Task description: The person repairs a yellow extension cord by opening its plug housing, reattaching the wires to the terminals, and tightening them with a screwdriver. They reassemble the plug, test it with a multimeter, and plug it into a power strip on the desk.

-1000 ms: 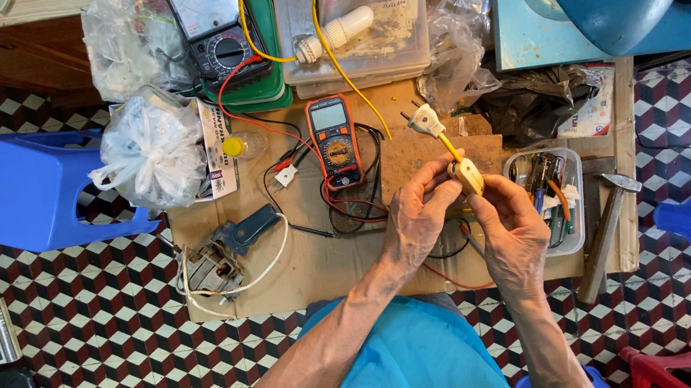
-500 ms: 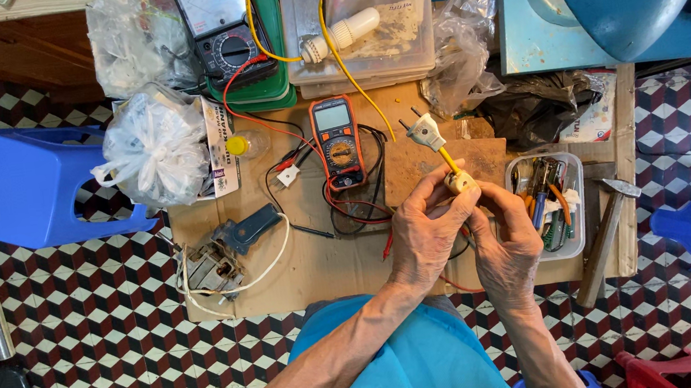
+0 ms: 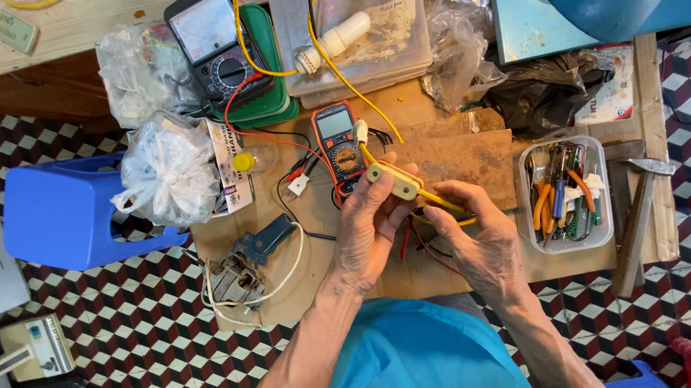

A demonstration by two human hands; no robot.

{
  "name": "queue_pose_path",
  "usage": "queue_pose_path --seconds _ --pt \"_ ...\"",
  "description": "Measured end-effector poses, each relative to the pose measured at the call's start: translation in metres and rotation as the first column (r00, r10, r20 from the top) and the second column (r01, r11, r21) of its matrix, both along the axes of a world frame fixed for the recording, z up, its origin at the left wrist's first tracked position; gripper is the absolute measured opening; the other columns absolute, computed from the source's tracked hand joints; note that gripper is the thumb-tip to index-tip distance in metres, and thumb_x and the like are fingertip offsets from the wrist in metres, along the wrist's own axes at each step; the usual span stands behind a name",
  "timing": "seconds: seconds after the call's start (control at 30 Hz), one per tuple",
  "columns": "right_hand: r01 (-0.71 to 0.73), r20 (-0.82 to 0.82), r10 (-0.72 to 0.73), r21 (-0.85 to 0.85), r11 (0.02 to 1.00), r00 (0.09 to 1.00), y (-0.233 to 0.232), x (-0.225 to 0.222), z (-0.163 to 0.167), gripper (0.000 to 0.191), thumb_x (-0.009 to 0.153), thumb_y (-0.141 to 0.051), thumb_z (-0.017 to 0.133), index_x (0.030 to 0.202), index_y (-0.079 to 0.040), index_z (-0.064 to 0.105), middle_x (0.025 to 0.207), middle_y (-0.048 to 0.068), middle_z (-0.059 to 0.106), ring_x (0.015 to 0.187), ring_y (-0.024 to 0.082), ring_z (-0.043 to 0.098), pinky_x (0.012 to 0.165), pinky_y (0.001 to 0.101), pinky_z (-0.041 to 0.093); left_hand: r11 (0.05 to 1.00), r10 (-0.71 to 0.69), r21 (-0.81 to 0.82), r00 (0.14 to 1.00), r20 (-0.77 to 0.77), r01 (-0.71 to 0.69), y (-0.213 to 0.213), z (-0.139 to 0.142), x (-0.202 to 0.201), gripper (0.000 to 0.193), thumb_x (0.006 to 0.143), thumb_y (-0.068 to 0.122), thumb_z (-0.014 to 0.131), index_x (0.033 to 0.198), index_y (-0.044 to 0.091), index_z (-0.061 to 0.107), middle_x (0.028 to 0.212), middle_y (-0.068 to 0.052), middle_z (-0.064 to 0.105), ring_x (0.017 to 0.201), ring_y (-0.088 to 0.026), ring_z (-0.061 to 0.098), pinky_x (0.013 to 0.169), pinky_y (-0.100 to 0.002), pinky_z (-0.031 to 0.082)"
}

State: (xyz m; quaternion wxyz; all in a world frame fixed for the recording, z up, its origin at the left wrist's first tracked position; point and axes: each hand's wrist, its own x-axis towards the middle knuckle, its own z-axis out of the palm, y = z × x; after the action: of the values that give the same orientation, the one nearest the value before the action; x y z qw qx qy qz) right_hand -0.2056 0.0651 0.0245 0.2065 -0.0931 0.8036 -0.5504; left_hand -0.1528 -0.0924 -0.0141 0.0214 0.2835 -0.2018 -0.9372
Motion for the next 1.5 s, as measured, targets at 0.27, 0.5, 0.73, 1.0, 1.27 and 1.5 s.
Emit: queue_pose_path --seconds 0.27,0.5,0.73,1.0,1.27,1.5 --pt "0.015 -0.187 -0.007 0.046 0.999 0.982 -0.015 0.005 0.007 0.016 0.097 -0.008 0.072 0.112 -0.002 0.070 0.097 0.008 0.071 0.087 0.014 0.068 0.077 0.0276 0.056 0.988 0.045 0.147 0.998 0.047 -0.051 -0.004 -0.008 0.005 0.043 0.099 0.024 0.070 0.136 0.005 0.059 0.129 -0.015 0.067 0.114 -0.019 0.067 0.100 -0.034 0.058" --pt "-0.018 -0.267 0.027 0.033 0.999 0.963 -0.015 -0.004 0.011 0.016 0.095 -0.005 0.073 0.110 -0.002 0.069 0.096 0.008 0.069 0.085 0.014 0.069 0.075 0.0277 0.056 0.984 0.070 0.159 0.997 0.038 -0.075 0.005 -0.007 0.001 0.038 0.100 0.023 0.067 0.133 0.006 0.058 0.128 -0.017 0.067 0.110 -0.021 0.070 0.097 -0.033 0.060" --pt "-0.023 -0.259 0.036 0.053 0.998 0.965 -0.012 -0.006 0.012 0.015 0.096 -0.006 0.073 0.110 -0.002 0.069 0.096 0.007 0.069 0.083 0.014 0.069 0.072 0.0273 0.057 0.996 0.054 0.066 0.998 0.041 -0.056 0.006 0.000 -0.003 0.038 0.101 0.023 0.068 0.134 0.007 0.058 0.129 -0.016 0.067 0.112 -0.021 0.069 0.097 -0.032 0.060" --pt "-0.040 -0.033 0.042 0.069 0.997 0.999 0.006 -0.007 0.015 0.018 0.096 -0.011 0.071 0.113 -0.005 0.071 0.097 0.007 0.072 0.088 0.014 0.068 0.077 0.0263 0.055 0.979 -0.057 -0.199 0.997 -0.046 0.046 0.005 0.008 -0.001 0.043 0.101 0.023 0.068 0.140 0.009 0.056 0.131 -0.012 0.067 0.115 -0.017 0.066 0.099 -0.034 0.058" --pt "0.021 -0.012 -0.023 -0.139 0.990 1.000 0.021 -0.011 0.013 0.016 0.102 -0.009 0.066 0.115 -0.002 0.071 0.116 0.008 0.067 0.107 0.014 0.064 0.095 0.0264 0.053 0.934 -0.165 -0.327 0.986 -0.033 0.145 0.010 0.007 0.006 0.043 0.100 0.019 0.070 0.139 0.005 0.057 0.126 -0.011 0.069 0.113 -0.015 0.067 0.104 -0.033 0.054" --pt "-0.138 -0.156 0.140 0.028 0.990 0.978 0.011 -0.009 0.017 0.028 0.091 -0.008 0.073 0.117 -0.001 0.066 0.117 0.009 0.066 0.105 0.016 0.067 0.094 0.0283 0.054 0.939 -0.112 -0.318 0.991 0.078 0.131 0.014 0.006 0.003 0.045 0.097 0.017 0.070 0.139 0.004 0.058 0.120 -0.009 0.072 0.106 -0.013 0.068 0.096 -0.031 0.058"
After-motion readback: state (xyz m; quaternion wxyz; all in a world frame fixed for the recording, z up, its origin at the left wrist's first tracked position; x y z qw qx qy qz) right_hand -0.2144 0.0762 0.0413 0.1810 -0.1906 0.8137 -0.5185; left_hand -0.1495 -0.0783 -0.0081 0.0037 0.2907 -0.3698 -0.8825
